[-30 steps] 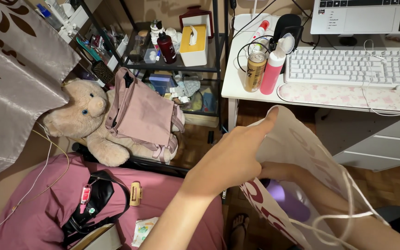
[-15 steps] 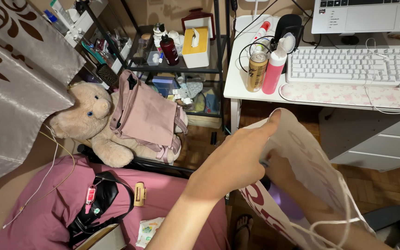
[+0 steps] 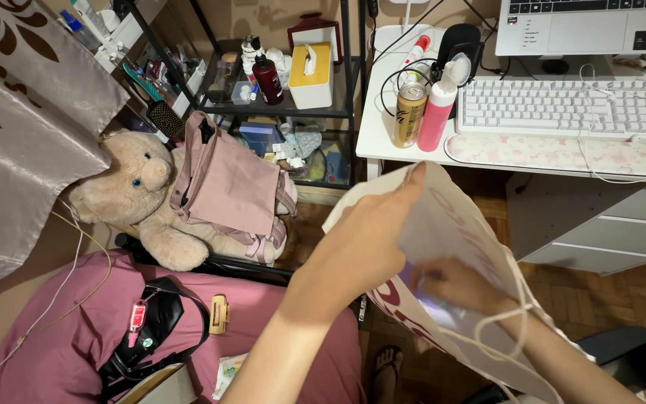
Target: The person picks up a lint roller from the bed, carries it to a small table, attaches the roller into the handle, peels the cover from the adhesive sheet, and tears off a strip. They then return to the bed and place items from the bed into a tote bag.
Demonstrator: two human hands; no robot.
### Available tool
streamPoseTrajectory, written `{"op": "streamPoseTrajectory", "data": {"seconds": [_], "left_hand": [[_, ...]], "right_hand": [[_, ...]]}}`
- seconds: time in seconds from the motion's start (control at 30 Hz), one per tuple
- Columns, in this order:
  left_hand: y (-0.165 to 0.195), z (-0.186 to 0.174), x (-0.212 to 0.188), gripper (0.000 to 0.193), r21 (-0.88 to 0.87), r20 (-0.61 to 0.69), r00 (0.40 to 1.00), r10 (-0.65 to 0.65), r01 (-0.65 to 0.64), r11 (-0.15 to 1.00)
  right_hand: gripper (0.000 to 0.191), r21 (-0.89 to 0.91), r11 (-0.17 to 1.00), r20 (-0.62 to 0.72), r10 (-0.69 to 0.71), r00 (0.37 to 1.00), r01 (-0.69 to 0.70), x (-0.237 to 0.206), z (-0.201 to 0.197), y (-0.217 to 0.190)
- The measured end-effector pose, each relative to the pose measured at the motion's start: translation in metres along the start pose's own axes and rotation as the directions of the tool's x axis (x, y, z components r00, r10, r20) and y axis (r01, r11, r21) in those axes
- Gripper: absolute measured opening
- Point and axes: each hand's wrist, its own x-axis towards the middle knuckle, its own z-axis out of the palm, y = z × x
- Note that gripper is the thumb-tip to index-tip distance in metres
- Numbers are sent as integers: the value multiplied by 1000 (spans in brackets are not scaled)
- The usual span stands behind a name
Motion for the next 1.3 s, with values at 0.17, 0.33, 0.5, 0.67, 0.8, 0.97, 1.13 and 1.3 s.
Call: {"op": "streamPoseTrajectory", "data": {"seconds": [0.17,0.33,0.5,0.67,0.8,0.97,1.13,1.3], "left_hand": [[1,-2,3,90,13,-2,999,-44,44,999],[6,0,3,88,27,-99,992,76,-73,997],[10,-7,4,94,32,2,997,-77,77,997],[9,-12,0,93,5,-23,996,-84,84,996],[5,-12,-2,89,10,-87,996,-24,25,1000],[5,-11,2,94,-25,-2,994,-106,106,994],[6,-10,4,93,-13,-63,997,-37,36,999],[5,-12,0,92,-29,-17,990,-140,139,990]], "right_hand": [[33,-294,926,-19,241,970,-236,12,39,7],[35,-103,963,-216,224,950,-250,37,57,10],[38,10,967,-273,248,929,-255,46,63,5],[41,90,962,-292,273,917,-258,47,66,4],[44,140,954,-297,297,907,-267,43,68,8],[48,199,941,-292,325,899,-275,41,73,9],[53,254,925,-290,351,890,-282,42,75,10],[57,294,904,-282,393,875,-311,38,80,12]]}}
